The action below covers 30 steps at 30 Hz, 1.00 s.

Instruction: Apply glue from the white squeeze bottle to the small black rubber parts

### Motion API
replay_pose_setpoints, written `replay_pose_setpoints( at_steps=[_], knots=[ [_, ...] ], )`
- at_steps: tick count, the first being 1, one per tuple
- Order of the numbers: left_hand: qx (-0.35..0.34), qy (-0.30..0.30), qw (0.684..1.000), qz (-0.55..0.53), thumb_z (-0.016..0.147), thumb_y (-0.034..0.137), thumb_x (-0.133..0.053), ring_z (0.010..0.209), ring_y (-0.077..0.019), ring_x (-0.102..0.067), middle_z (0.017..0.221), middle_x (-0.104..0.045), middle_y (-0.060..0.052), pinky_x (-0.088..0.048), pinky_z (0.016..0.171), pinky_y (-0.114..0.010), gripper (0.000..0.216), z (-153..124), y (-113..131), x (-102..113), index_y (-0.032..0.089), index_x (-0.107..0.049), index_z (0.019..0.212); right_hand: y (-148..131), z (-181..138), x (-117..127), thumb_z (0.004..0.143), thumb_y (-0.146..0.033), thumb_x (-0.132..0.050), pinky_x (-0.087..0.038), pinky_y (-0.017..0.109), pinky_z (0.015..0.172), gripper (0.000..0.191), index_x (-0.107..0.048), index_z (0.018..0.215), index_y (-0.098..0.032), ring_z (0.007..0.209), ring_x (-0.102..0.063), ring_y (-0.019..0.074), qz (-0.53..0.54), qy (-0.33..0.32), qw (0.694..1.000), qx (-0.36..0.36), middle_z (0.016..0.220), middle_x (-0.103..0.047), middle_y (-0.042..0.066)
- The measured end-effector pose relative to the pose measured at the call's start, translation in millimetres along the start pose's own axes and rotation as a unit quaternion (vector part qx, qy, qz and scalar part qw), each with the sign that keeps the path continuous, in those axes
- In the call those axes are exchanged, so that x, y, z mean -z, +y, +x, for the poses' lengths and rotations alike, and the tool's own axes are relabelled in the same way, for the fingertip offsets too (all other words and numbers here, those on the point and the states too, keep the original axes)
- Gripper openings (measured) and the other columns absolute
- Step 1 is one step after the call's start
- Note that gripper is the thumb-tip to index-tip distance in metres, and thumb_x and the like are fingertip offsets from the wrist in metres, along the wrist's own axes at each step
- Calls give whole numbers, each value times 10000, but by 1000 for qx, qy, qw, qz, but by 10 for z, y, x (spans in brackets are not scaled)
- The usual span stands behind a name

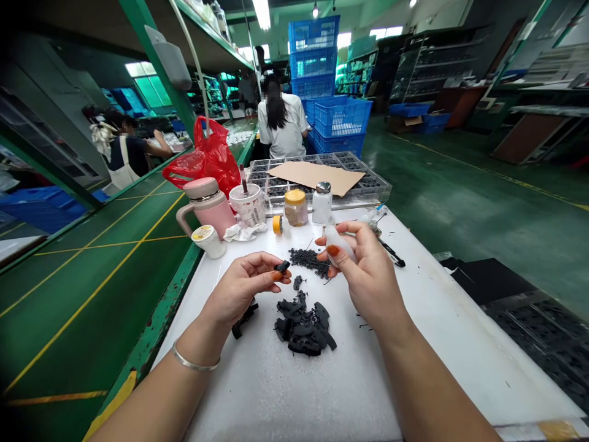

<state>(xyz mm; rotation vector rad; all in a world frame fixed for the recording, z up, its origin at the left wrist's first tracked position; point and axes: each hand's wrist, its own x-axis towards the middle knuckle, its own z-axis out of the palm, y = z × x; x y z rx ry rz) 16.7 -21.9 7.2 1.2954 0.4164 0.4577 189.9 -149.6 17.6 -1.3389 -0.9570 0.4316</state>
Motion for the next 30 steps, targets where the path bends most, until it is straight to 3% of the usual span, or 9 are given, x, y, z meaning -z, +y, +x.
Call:
replay_pose_setpoints(
  at_steps=[3, 6, 9, 17, 30],
  knots=[
    [-10, 7, 999, 30, 744, 251, -696, 839, -195, -661, 860, -694, -91, -511, 651, -239, 230, 8, -4, 5, 119, -644, 926, -25, -24, 45, 762, -339, -713, -440, 213, 430, 281, -549, 950, -209, 624, -613, 155, -4, 49, 999, 16, 818, -667, 38],
    [-30, 29, 996, 84, 738, 254, -692, 802, -189, -652, 851, -693, -91, -510, 640, -245, 236, 14, -14, 6, 121, -660, 931, -64, -59, 54, 683, -299, -782, -470, 248, 503, 239, -628, 832, -193, 678, -605, 169, -4, 89, 994, 59, 809, -647, 39],
    [-72, 62, 984, 153, 753, 233, -665, 765, -174, -641, 827, -687, -66, -511, 663, -253, 297, 12, -29, 4, 153, -639, 1037, -93, -91, 10, 686, -305, -777, -499, 313, 622, 208, -681, 836, -199, 810, -607, 217, 16, 90, 991, 94, 857, -643, 56],
    [-137, 82, 932, 324, 794, 193, -598, 678, -133, -607, 819, -682, -26, -487, 632, -214, 414, -41, -34, -45, 216, -544, 1204, -92, -138, -125, 772, -321, -702, -387, 292, 531, 135, -687, 837, -203, 690, -555, 176, -65, 98, 984, 130, 805, -644, 44],
    [-171, 71, 904, 385, 800, 134, -568, 703, -124, -626, 855, -681, -14, -522, 695, -229, 442, -60, -52, -59, 231, -510, 1227, -76, -130, -142, 768, -290, -705, -394, 265, 536, 103, -673, 802, -198, 665, -550, 158, -114, 91, 980, 137, 760, -634, 19]
  ],
)
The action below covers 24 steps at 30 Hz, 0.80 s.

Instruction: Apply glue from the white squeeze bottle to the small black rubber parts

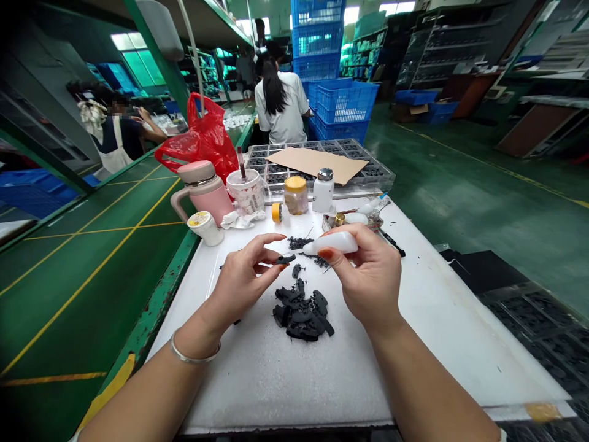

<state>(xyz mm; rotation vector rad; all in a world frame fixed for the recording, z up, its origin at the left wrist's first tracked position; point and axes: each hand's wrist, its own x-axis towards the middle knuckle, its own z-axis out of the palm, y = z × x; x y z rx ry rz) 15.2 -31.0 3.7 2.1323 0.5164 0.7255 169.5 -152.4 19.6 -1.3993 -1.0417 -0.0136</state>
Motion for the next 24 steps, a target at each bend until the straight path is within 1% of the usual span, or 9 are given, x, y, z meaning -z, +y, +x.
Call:
replay_pose_setpoints(
  at_steps=[10, 16, 18, 20, 22, 24],
  knots=[
    [-6, -3, 1000, 21, 804, 123, -556, 732, -121, -635, 853, -678, -8, -543, 706, -233, 448, -6, -24, 2, 237, -495, 1233, -2, 5, 3, 760, -271, -711, -403, 270, 541, 89, -680, 799, -198, 681, -563, 164, 19, 1, 1000, 0, 763, -638, 24],
    [-3, 0, 1000, 20, 801, 122, -560, 729, -114, -635, 846, -683, -3, -540, 702, -219, 438, -4, -13, 3, 233, -505, 1220, 12, 19, 16, 750, -291, -719, -380, 272, 529, 110, -685, 790, -194, 629, -522, 148, 33, 24, 999, -2, 725, -621, 22],
    [-1, 2, 1000, 18, 800, 126, -564, 718, -112, -632, 847, -685, -3, -539, 699, -220, 441, 1, -11, 5, 232, -503, 1224, 42, 34, 22, 757, -309, -711, -369, 269, 502, 125, -677, 796, -195, 580, -496, 132, 74, 36, 996, -25, 701, -595, 18],
    [3, 5, 1000, 11, 800, 131, -566, 711, -114, -631, 846, -687, -5, -539, 702, -226, 451, 5, -7, 7, 230, -495, 1234, 76, 57, 26, 781, -312, -687, -355, 254, 467, 125, -658, 823, -198, 550, -477, 118, 138, 48, 987, -65, 701, -572, 14],
    [11, 9, 1000, -4, 797, 137, -574, 707, -117, -632, 837, -689, -6, -539, 701, -232, 468, 7, -1, 8, 230, -483, 1247, 105, 80, 24, 784, -272, -683, -349, 226, 451, 128, -619, 879, -213, 595, -513, 120, 217, 56, 968, -112, 760, -575, 14],
    [27, 13, 999, -30, 790, 145, -586, 692, -119, -633, 823, -690, -4, -540, 693, -236, 492, 7, 11, 6, 234, -469, 1259, 126, 91, 7, 737, -186, -716, -368, 196, 475, 239, -564, 916, -230, 709, -562, 131, 288, 42, 943, -159, 859, -588, 14]
  ],
)
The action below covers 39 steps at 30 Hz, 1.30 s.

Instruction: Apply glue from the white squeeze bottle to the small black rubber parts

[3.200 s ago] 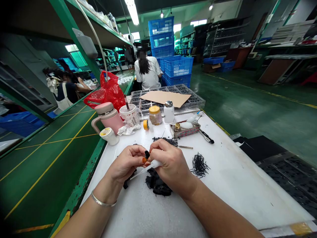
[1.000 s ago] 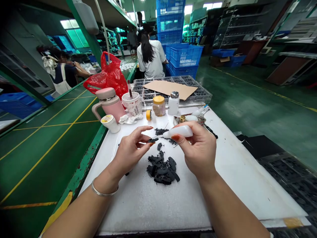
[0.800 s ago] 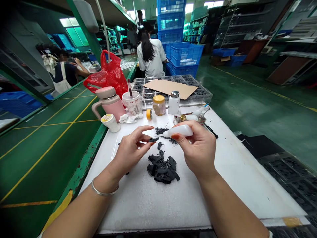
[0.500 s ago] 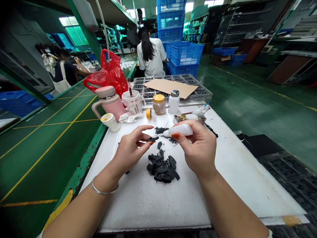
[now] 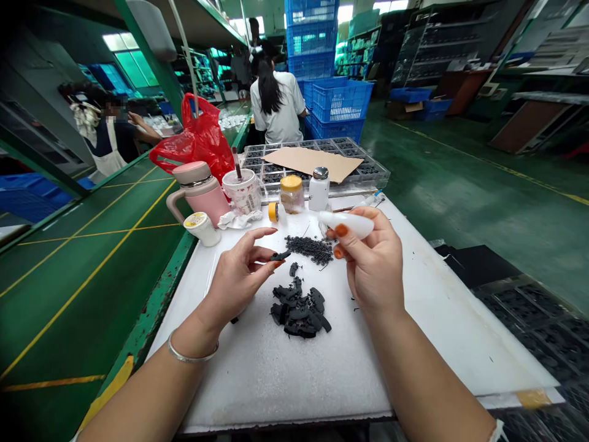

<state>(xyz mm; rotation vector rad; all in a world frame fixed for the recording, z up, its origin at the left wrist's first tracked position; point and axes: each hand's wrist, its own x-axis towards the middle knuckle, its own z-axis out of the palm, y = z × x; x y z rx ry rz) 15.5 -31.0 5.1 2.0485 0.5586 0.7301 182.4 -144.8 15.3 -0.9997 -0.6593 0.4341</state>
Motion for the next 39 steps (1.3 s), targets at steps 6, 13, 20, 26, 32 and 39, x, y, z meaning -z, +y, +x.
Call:
replay_pose_setpoints(
  at_steps=[6, 13, 20, 26, 32, 39],
  knots=[
    [36, 19, 990, -136, 776, 170, -620, 705, -146, -652, 769, -684, 0, -552, 684, -264, 516, -12, 71, -38, 246, -456, 1259, 126, -78, -127, 661, -151, -766, -387, 191, 539, 342, -556, 924, -215, 621, -465, 75, -50, -126, 984, -116, 770, -491, -41],
    [73, 23, 971, -227, 761, 176, -654, 630, -140, -641, 729, -686, -1, -560, 609, -259, 529, -10, 120, -61, 227, -449, 1247, 238, -190, -264, 732, -333, -719, -347, 224, 503, 201, -624, 761, -158, 572, -442, 93, -134, -180, 968, -112, 657, -550, -19],
    [80, 16, 974, -211, 743, 249, -700, 631, -130, -628, 683, -668, -19, -518, 598, -226, 296, 13, 90, -31, 148, -587, 997, 278, -183, -240, 722, -369, -724, -322, 228, 482, 234, -626, 713, -157, 512, -409, 84, -142, -153, 974, -92, 584, -503, -36],
    [147, -19, 954, -262, 723, 304, -720, 710, -159, -661, 767, -699, -54, -528, 602, -231, 267, 41, 43, -6, 139, -635, 916, 233, -178, -247, 766, -316, -685, -364, 240, 515, 193, -603, 681, -164, 543, -464, 108, -252, -100, 962, 8, 594, -530, -21],
    [197, -72, 920, -330, 760, 422, -674, 634, -140, -660, 746, -709, -86, -518, 548, -199, 317, 20, 37, -48, 111, -681, 820, 258, -205, -199, 788, -138, -610, -454, 294, 688, 69, -640, 797, -199, 726, -588, 170, -382, -128, 883, 241, 764, -658, 28],
    [221, -76, 919, -317, 740, 382, -697, 629, -152, -665, 744, -693, -90, -501, 499, -186, 295, 15, 81, -54, 88, -693, 772, 277, -217, -157, 768, -63, -572, -474, 318, 723, 198, -657, 873, -207, 785, -597, 189, -443, -163, 812, 343, 836, -671, 55]
  ],
)
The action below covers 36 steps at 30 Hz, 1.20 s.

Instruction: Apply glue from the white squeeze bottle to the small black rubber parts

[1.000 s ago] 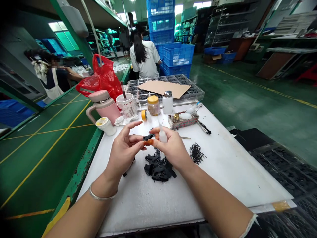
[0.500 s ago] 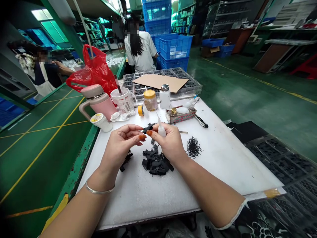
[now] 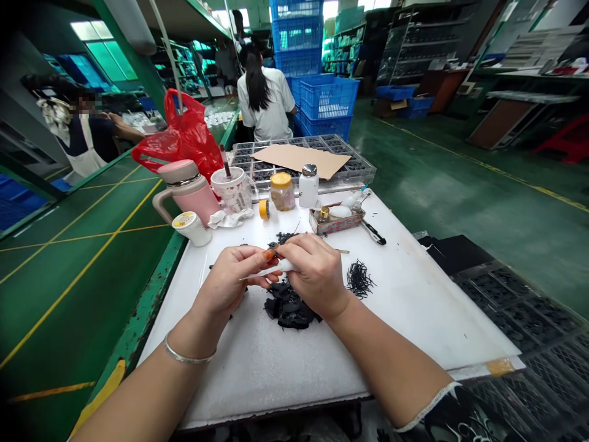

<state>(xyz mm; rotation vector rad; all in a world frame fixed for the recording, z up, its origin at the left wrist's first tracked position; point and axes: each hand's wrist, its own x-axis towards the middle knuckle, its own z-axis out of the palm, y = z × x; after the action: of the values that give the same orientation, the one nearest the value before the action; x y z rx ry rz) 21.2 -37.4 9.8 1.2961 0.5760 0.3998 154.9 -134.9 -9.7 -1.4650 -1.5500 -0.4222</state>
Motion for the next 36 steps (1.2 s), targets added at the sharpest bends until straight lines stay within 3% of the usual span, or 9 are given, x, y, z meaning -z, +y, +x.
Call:
replay_pose_setpoints(
  at_steps=[4, 8, 12, 15, 21, 30, 36],
  knots=[
    [-5, -5, 1000, 4, 761, 323, -668, 611, -138, -656, 746, -700, -87, -505, 504, -185, 232, -2, 14, -3, 95, -693, 794, 5, 17, 18, 763, -73, -587, -486, 311, 728, 215, -682, 887, -222, 793, -611, 186, 39, 6, 999, -22, 846, -676, 44],
    [-21, 4, 999, 29, 765, 289, -649, 600, -128, -645, 735, -707, -87, -517, 527, -192, 197, -7, 21, -7, 100, -694, 797, 35, 79, 44, 807, -209, -624, -488, 317, 766, 134, -696, 921, -215, 837, -627, 190, 129, 18, 976, -175, 885, -689, 43],
    [-37, 4, 997, 63, 765, 286, -636, 610, -134, -646, 741, -708, -84, -527, 544, -207, 192, -14, 11, -10, 106, -692, 799, 81, 110, 41, 816, -380, -628, -464, 269, 606, 231, -691, 880, -168, 653, -598, 149, 250, -56, 927, -274, 747, -674, 29],
    [-48, -6, 994, 99, 769, 290, -628, 617, -143, -646, 730, -704, -78, -530, 550, -220, 192, -24, 8, -23, 110, -693, 781, 77, 96, 22, 797, -419, -638, -396, 240, 520, 270, -659, 775, -151, 546, -510, 117, 256, -86, 924, -270, 622, -603, 0],
    [-68, -22, 983, 167, 784, 336, -626, 642, -155, -644, 720, -698, -68, -527, 559, -230, 228, -26, 27, -9, 120, -696, 805, 71, 101, 63, 786, -381, -641, -339, 234, 502, 283, -585, 631, -152, 529, -449, 111, 190, -91, 942, -260, 561, -538, -12],
    [-132, 122, 954, 239, 760, 353, -649, 630, -149, -622, 698, -682, -57, -505, 553, -228, 241, 102, 73, 337, 123, -691, 817, 162, 186, 191, 734, -315, -673, -292, 230, 470, 275, -541, 549, -161, 506, -390, 101, 127, -53, 949, -284, 506, -460, -32],
    [-159, 134, 944, 255, 763, 350, -632, 636, -158, -624, 713, -689, -55, -492, 546, -233, 232, 187, -17, 392, 135, -695, 822, 215, 189, 240, 755, -316, -639, -289, 239, 476, 231, -581, 597, -158, 514, -385, 106, 148, -24, 946, -288, 527, -453, -25]
  ],
)
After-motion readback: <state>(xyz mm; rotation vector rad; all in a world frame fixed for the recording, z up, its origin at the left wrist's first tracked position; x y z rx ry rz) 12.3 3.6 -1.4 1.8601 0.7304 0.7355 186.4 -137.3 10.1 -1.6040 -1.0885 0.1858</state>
